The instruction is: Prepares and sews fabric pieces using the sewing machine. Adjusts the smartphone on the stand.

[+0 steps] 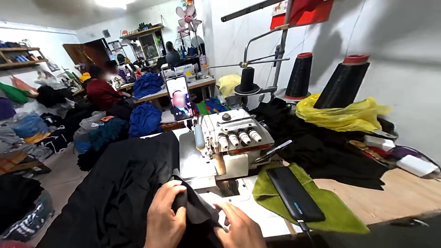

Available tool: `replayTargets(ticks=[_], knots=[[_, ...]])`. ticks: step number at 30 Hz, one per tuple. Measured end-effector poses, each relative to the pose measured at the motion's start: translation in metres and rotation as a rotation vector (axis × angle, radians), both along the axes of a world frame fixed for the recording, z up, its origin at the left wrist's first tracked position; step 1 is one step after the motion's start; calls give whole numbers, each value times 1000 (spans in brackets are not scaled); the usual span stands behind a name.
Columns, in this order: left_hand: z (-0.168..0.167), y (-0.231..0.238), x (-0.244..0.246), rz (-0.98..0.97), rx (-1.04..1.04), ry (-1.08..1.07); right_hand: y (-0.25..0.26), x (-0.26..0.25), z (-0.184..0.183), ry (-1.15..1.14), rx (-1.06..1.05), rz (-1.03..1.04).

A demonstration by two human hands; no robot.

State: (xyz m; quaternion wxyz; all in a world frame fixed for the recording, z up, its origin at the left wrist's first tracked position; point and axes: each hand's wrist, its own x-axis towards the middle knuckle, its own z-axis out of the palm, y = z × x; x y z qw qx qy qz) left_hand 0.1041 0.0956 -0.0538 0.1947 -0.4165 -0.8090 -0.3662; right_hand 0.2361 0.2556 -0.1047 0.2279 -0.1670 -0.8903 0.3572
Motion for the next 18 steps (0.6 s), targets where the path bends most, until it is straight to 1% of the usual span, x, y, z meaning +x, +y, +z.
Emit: replayTargets(ticks=[2, 3, 4, 5, 7, 8, 11, 15, 18], knots=[[15, 8, -16, -275, -78, -103, 2, -17, -9, 40, 2, 13], [25, 13, -26, -342, -90, -145, 6, -25, -15, 57, 5, 14], [35, 20, -35, -336, -73, -170, 9, -31, -22, 56, 2, 17], [44, 26, -45, -278, -45, -196, 13, -35, -28, 25, -17, 21], [61, 41, -66, -97, 60, -278, 17, -37, -36, -107, -106, 27], [69, 50, -77, -32, 124, -326, 17, -37, -39, -138, -109, 15], [92, 79, -115, 100, 227, -370, 7, -33, -43, -66, -32, -57], [118, 119, -165, 142, 317, -414, 0, -34, -60, 97, 147, -105], [132, 143, -190, 115, 383, -467, -1, -35, -63, 74, 172, -108]])
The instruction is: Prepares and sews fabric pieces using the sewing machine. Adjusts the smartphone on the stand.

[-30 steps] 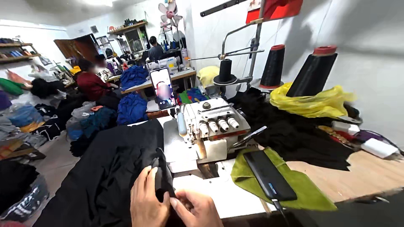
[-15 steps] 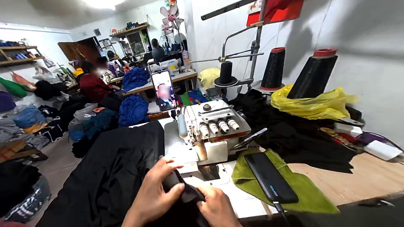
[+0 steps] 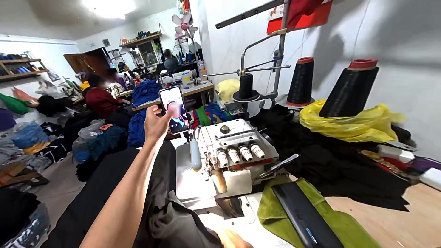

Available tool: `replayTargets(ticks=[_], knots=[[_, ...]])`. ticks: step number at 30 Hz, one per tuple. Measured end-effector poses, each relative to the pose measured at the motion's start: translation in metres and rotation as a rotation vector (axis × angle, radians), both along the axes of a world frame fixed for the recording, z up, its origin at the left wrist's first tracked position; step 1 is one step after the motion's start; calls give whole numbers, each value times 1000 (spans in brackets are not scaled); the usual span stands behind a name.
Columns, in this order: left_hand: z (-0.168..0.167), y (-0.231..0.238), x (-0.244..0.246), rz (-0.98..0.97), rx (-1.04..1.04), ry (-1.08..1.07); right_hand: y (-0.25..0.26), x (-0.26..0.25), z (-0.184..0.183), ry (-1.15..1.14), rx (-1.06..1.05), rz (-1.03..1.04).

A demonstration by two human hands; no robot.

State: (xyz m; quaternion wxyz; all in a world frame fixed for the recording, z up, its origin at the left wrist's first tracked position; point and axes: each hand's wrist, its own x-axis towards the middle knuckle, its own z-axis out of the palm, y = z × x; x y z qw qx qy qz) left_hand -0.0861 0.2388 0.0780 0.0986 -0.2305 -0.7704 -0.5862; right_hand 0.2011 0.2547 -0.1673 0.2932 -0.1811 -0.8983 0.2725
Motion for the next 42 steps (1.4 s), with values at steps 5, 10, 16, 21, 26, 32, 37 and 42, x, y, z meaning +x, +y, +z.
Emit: replayTargets(ticks=[5, 10, 16, 21, 26, 32, 37, 42], knots=[[13, 24, -20, -15, 20, 41, 0, -1, -4, -26, 12, 2], [18, 28, -29, -7, -8, 64, -1, -2, -4, 13, 10, -5], [16, 32, -31, 40, -5, 54, -1, -1, -1, 22, 17, -7], [16, 28, -30, 24, -5, 58, -1, -2, -1, 26, 0, 0], [7, 15, -26, -48, 49, 0, -2, -1, -1, 7, -3, -2], [-13, -16, -11, -23, -27, -6, -2, 1, 3, 18, -15, -4], [-25, -34, 3, -43, -44, -31, -2, 1, 2, 12, -23, -16], [-14, -23, -10, -17, -21, -21, -3, -1, -1, 7, -3, -25]])
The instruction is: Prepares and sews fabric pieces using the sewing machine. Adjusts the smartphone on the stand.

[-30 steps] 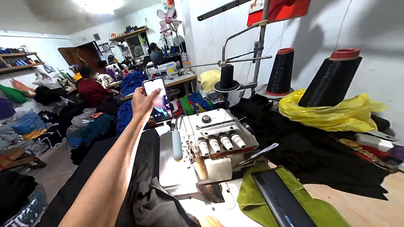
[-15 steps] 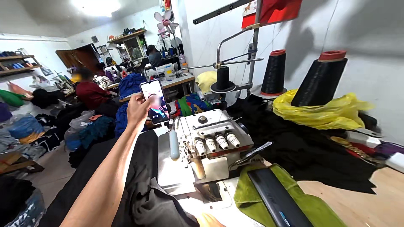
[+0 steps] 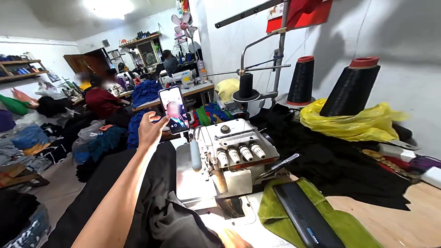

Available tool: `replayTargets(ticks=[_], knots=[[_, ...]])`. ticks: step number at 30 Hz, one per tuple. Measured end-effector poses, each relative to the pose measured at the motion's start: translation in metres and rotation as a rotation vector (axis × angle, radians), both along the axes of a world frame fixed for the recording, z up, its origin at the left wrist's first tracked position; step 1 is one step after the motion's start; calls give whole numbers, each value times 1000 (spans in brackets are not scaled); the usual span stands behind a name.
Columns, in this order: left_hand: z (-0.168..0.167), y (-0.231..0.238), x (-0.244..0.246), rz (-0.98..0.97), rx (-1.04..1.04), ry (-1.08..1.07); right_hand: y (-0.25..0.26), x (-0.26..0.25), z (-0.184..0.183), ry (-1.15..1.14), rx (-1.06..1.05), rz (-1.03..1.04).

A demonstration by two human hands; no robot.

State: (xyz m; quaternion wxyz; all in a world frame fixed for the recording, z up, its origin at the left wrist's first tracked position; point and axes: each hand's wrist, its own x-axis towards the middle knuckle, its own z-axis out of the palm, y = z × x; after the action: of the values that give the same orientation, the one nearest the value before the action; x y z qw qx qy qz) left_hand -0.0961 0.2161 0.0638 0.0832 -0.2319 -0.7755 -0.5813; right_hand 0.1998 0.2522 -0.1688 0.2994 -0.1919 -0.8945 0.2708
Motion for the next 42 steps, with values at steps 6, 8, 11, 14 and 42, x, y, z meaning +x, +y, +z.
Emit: replayTargets(ticks=[6, 8, 11, 14, 42], knots=[[18, 33, -12, -10, 60, 12, 1, -1, 1, -43, -12, 23], [23, 41, -13, -8, 77, 22, 1, -1, 1, -40, -18, 26], [27, 48, -16, -1, 79, 37, 1, -1, 1, -39, -25, 18], [29, 52, -17, -1, 76, 45, 1, -1, 1, -26, -22, 18], [14, 33, -18, -64, 129, -7, 1, -2, 2, -13, -29, 30]])
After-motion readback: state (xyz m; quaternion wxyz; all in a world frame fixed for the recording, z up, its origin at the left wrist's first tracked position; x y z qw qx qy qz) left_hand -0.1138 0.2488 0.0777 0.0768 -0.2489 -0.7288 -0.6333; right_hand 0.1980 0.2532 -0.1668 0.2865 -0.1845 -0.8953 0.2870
